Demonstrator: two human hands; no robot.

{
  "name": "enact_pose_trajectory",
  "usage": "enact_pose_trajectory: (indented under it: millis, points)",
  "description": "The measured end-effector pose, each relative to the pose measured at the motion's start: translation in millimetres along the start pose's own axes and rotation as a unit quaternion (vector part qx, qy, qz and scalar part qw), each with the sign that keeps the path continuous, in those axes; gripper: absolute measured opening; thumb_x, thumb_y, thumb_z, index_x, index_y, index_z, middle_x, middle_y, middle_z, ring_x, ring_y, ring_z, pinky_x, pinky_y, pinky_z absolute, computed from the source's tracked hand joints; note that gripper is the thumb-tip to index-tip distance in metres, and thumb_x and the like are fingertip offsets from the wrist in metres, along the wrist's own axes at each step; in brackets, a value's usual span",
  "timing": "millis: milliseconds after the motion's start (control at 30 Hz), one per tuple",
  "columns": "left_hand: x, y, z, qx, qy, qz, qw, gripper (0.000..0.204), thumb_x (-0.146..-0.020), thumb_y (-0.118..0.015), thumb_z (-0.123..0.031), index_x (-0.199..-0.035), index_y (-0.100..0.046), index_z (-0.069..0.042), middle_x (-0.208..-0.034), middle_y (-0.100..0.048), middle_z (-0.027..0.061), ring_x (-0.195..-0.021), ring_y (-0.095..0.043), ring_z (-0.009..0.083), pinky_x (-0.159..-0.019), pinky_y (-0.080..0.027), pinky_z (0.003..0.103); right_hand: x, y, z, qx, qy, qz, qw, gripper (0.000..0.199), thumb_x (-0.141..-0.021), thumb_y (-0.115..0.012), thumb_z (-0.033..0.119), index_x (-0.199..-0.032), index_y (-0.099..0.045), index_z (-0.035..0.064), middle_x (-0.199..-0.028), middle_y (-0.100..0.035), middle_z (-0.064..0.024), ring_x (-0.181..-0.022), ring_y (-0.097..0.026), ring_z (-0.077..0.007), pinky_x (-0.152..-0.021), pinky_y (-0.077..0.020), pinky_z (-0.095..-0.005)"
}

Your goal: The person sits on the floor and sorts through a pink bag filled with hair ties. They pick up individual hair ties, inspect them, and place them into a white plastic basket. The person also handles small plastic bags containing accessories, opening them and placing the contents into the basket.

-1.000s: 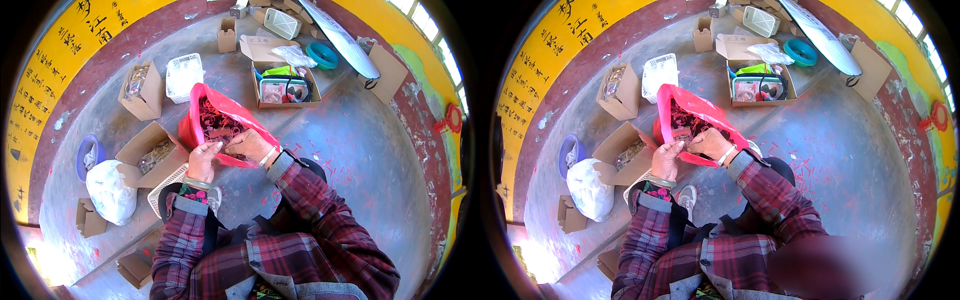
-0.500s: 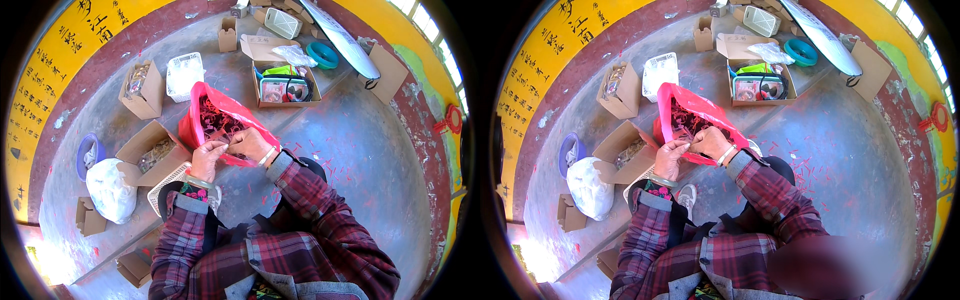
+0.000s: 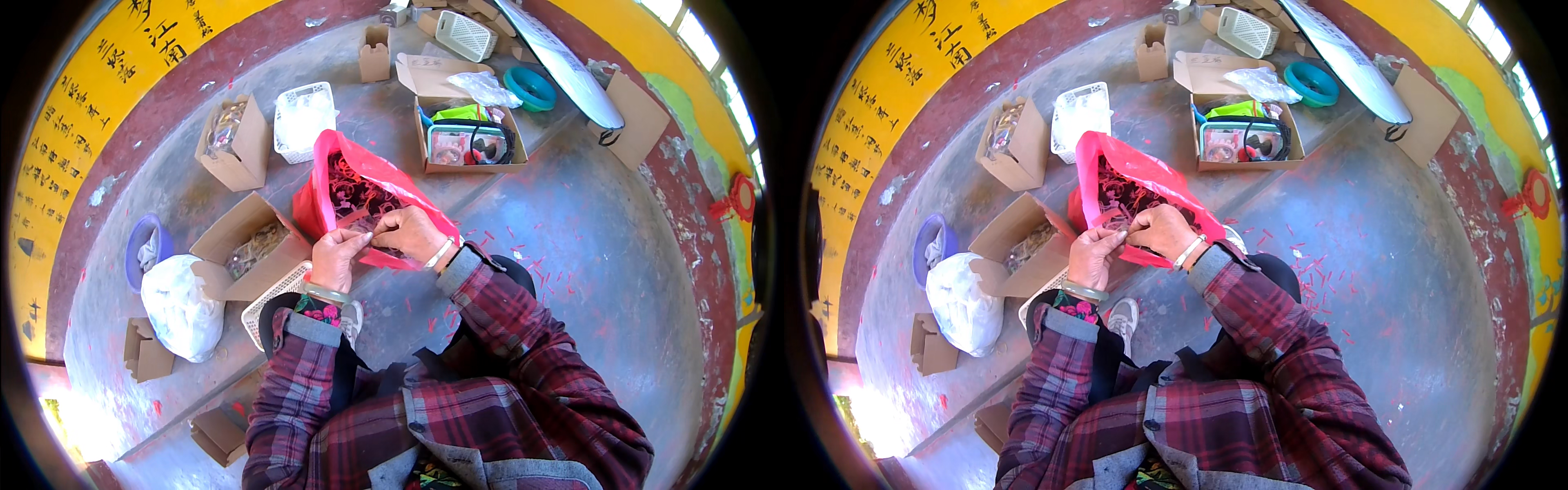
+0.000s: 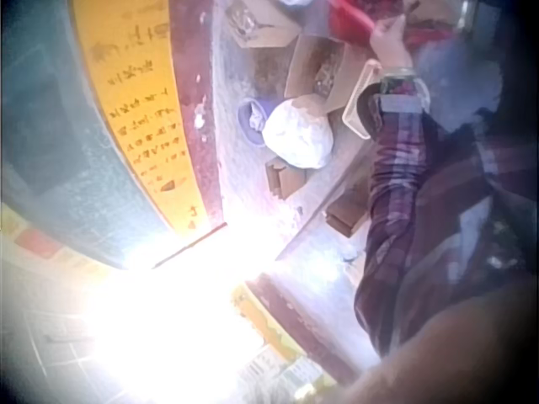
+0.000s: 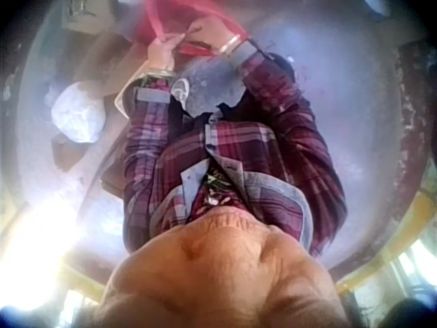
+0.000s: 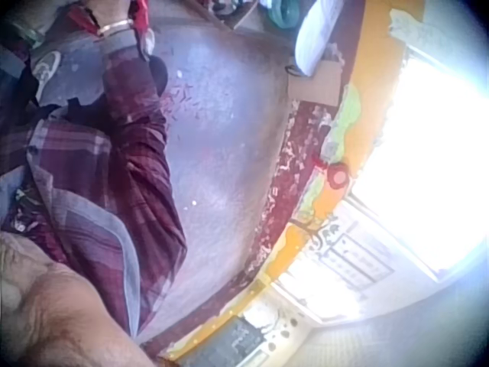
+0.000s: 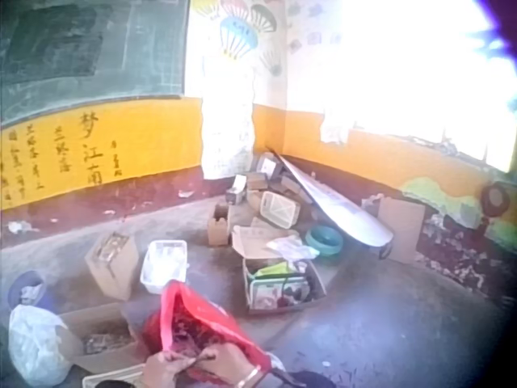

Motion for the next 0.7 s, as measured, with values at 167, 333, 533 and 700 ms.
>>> enact_pose_trajectory:
  millis: [167, 333, 533, 700]
  points:
    - [0, -1, -1, -0.054, -0.018, 0.002, 0.998, 0.009, -0.078, -0.065, -0.003, -0.081, -0.058, 0.001, -0.073, -0.061, 0.0075, -0.064, -0.058, 0.0126, -0.061, -0.047, 0.022, 2, 4, 9, -0.015, -0.015, 0.011, 1.0, 0.016, -0.07, -0.069, 0.012, -0.078, -0.067, -0.0014, -0.069, -0.065, -0.0088, -0.063, -0.058, -0.0107, -0.061, -0.0463, -0.0262]
    - [3, -4, -4, -0.095, -0.027, -0.015, 0.995, 0.012, -0.076, -0.068, -0.005, -0.075, -0.056, -0.002, -0.07, -0.06, 0.0051, -0.058, -0.055, 0.0099, -0.05, -0.045, 0.021, 0, 2, 3, -0.021, -0.02, 0.01, 1.0, 0.017, -0.07, -0.07, 0.013, -0.077, -0.066, -0.0019, -0.066, -0.062, -0.0062, -0.061, -0.054, -0.0089, -0.058, -0.0443, -0.0253]
    - [3, -4, -2, -0.109, -0.046, -0.012, 0.993, 0.015, -0.075, -0.07, -0.007, -0.072, -0.056, -0.004, -0.068, -0.059, 0.0035, -0.055, -0.053, 0.0083, -0.048, -0.044, 0.02, -1, 3, 0, -0.036, -0.027, 0.023, 0.999, 0.018, -0.072, -0.07, 0.013, -0.077, -0.065, -0.0026, -0.066, -0.06, -0.0037, -0.061, -0.051, -0.0074, -0.057, -0.0422, -0.0238]
    - [2, -5, -2, -0.105, -0.038, -0.006, 0.994, 0.013, -0.078, -0.069, -0.011, -0.079, -0.059, -0.003, -0.072, -0.06, 0.0031, -0.058, -0.054, 0.008, -0.048, -0.045, 0.02, 2, 4, 6, -0.057, -0.053, 0.02, 0.997, 0.016, -0.073, -0.07, 0.013, -0.078, -0.066, -0.0014, -0.069, -0.061, -0.0029, -0.063, -0.052, -0.0073, -0.058, -0.0416, -0.0222]
Point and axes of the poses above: each hand's wrist, its own x-axis away from the middle knuckle, its own y-axis out of the back of the hand, z = x × y, the point moved 2 cm from there along -x, towards the middle knuckle
